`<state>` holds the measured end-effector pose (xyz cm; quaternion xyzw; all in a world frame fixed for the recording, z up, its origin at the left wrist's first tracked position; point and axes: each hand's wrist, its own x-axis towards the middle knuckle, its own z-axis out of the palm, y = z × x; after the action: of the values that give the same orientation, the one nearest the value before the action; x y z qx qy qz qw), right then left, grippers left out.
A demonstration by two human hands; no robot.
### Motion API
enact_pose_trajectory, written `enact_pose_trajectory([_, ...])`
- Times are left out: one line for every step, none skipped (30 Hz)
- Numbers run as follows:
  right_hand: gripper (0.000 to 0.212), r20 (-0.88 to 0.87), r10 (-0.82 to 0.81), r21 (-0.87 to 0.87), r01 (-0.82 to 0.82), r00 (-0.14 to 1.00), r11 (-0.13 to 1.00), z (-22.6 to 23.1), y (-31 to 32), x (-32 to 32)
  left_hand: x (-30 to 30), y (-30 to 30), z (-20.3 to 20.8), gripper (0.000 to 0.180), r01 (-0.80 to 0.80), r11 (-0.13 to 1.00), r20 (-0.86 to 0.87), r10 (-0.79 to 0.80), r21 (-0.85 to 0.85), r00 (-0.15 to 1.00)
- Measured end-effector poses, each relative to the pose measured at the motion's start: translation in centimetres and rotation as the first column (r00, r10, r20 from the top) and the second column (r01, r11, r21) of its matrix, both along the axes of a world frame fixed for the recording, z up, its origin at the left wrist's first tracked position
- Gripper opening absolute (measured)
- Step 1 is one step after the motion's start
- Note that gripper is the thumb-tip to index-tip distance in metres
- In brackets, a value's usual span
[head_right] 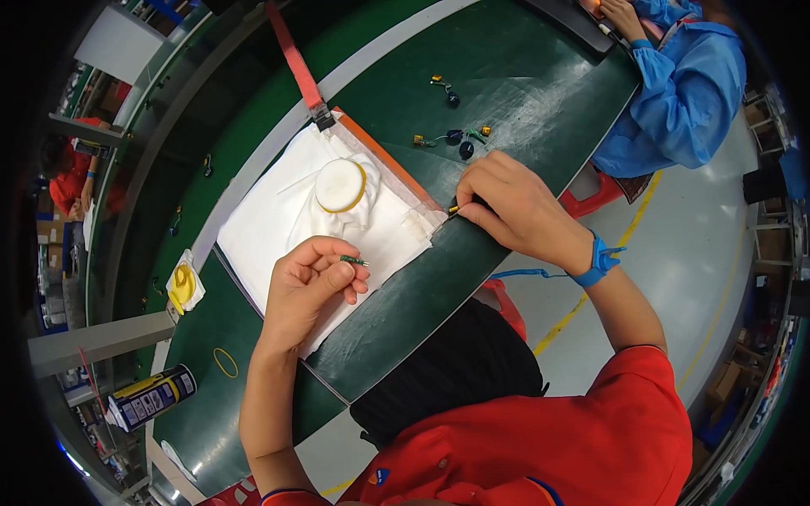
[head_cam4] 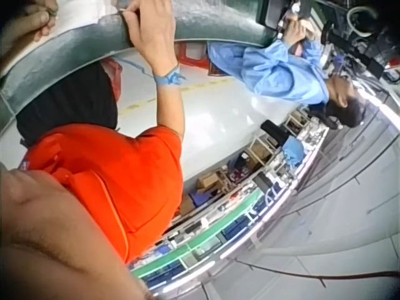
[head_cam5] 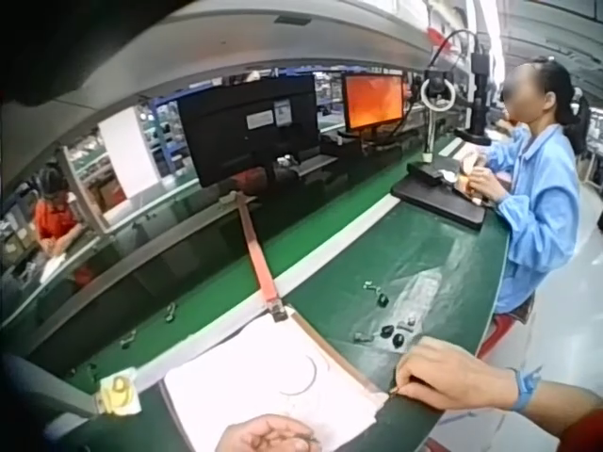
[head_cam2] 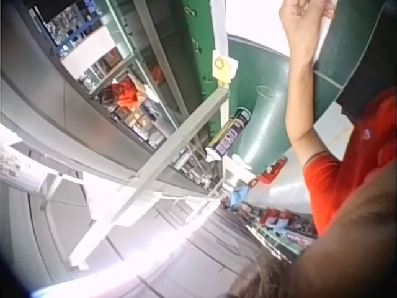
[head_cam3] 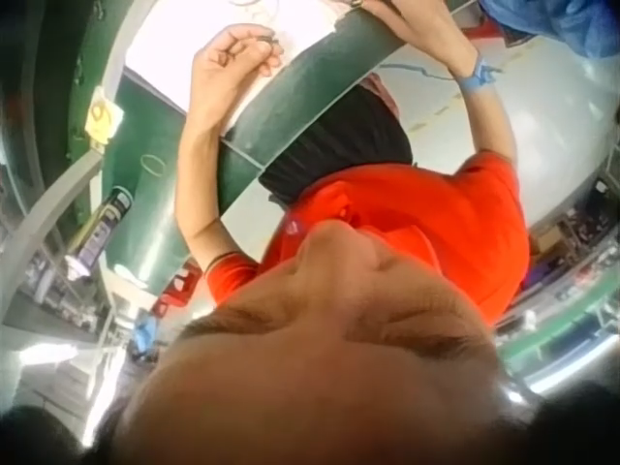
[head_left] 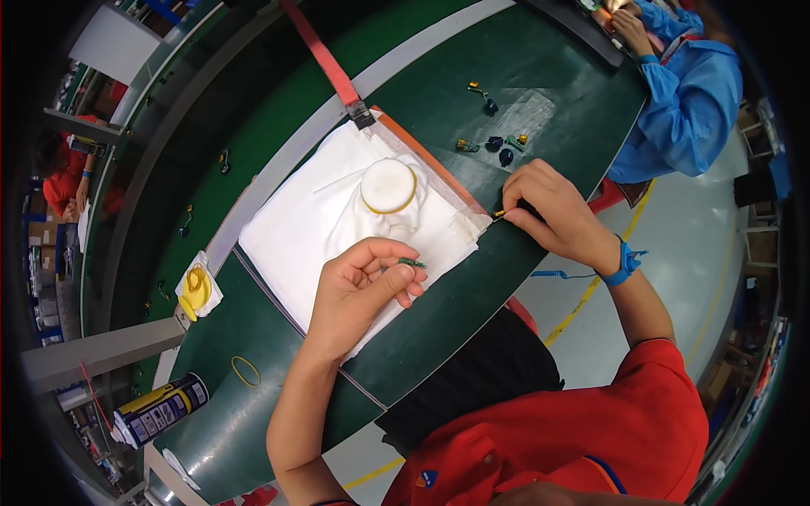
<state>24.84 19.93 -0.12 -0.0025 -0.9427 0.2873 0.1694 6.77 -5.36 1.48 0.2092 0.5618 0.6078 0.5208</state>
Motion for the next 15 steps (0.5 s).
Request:
enact_pose_trajectory([0.012,0.004,-0.036,-0.087,0.036,0.999,0.996,-0.2,-0.2,0.2,0.0,0.0,0.0,0.017,-0.003,1.000,-0.002,0.003,0.002,1.000])
enact_pose_trajectory([0.010,0.011,-0.071,-0.173,0.072,0.997,0.982,-0.2,-0.4,0.2,-0.1,-0.1,0.0,0.017,0.013,1.000,-0.038,-0.013,-0.004,0.999])
enact_pose_trajectory([0.010,0.008,-0.064,-0.174,0.065,0.998,0.983,0.0,-0.7,0.2,-0.1,-0.2,0.0,0.017,0.026,1.000,-0.074,-0.027,-0.013,0.997])
enact_pose_trajectory([0.006,0.026,-0.097,-0.335,0.100,0.995,0.937,0.5,-1.1,-0.1,-0.1,-0.2,0.0,0.017,0.018,1.000,-0.078,-0.019,-0.014,0.997])
enact_pose_trajectory([0.003,0.050,-0.125,-0.487,0.134,0.991,0.863,1.0,-1.4,-0.5,-0.1,-0.1,0.0,0.018,0.003,1.000,-0.125,-0.002,0.002,0.992])
enact_pose_trajectory([0.003,0.047,-0.120,-0.491,0.127,0.992,0.862,1.4,-1.6,-1.0,-0.2,0.0,0.1,0.019,-0.009,1.000,-0.171,0.011,0.016,0.985])
enact_pose_trajectory([0.002,0.015,-0.113,-0.478,0.106,0.994,0.872,1.8,-1.8,-1.8,-0.4,-0.1,0.2,0.019,-0.015,1.000,-0.174,0.017,0.011,0.985])
enact_pose_trajectory([0.005,-0.018,-0.105,-0.464,0.085,0.994,0.882,2.2,-2.0,-2.5,-0.6,-0.2,0.4,0.021,-0.058,0.998,-0.235,0.059,0.010,0.970])
enact_pose_trajectory([0.005,-0.020,-0.100,-0.468,0.079,0.995,0.880,2.6,-2.1,-3.3,-0.8,-0.2,0.7,0.022,-0.097,0.995,-0.294,0.096,0.012,0.951])
enact_pose_trajectory([0.007,0.019,-0.080,-0.490,0.079,0.997,0.868,2.9,-2.2,-4.1,-0.9,0.1,1.2,0.020,-0.161,0.986,-0.328,0.170,0.053,0.929])
enact_pose_trajectory([0.009,0.057,-0.058,-0.510,0.079,0.997,0.856,3.0,-2.3,-4.9,-1.2,0.6,1.5,0.018,-0.212,0.972,-0.363,0.233,0.098,0.902])
enact_pose_trajectory([0.009,0.061,-0.053,-0.511,0.077,0.997,0.856,2.9,-2.4,-5.9,-1.6,1.1,1.5,0.017,-0.260,0.954,-0.390,0.298,0.146,0.872])
enact_pose_trajectory([0.010,-0.025,-0.032,-0.441,0.017,0.999,0.897,2.9,-2.3,-6.9,-2.3,1.6,1.6,0.013,-0.271,0.955,-0.522,0.295,0.123,0.800])
enact_pose_trajectory([0.011,-0.109,-0.003,-0.363,-0.036,0.994,0.931,2.9,-2.3,-7.8,-2.9,2.2,1.6,0.013,-0.281,0.952,-0.522,0.302,0.121,0.798])
enact_pose_trajectory([0.011,-0.106,0.005,-0.363,-0.043,0.994,0.931,2.9,-2.3,-8.6,-3.5,2.9,1.3,0.013,-0.259,0.954,-0.644,0.294,0.151,0.707])
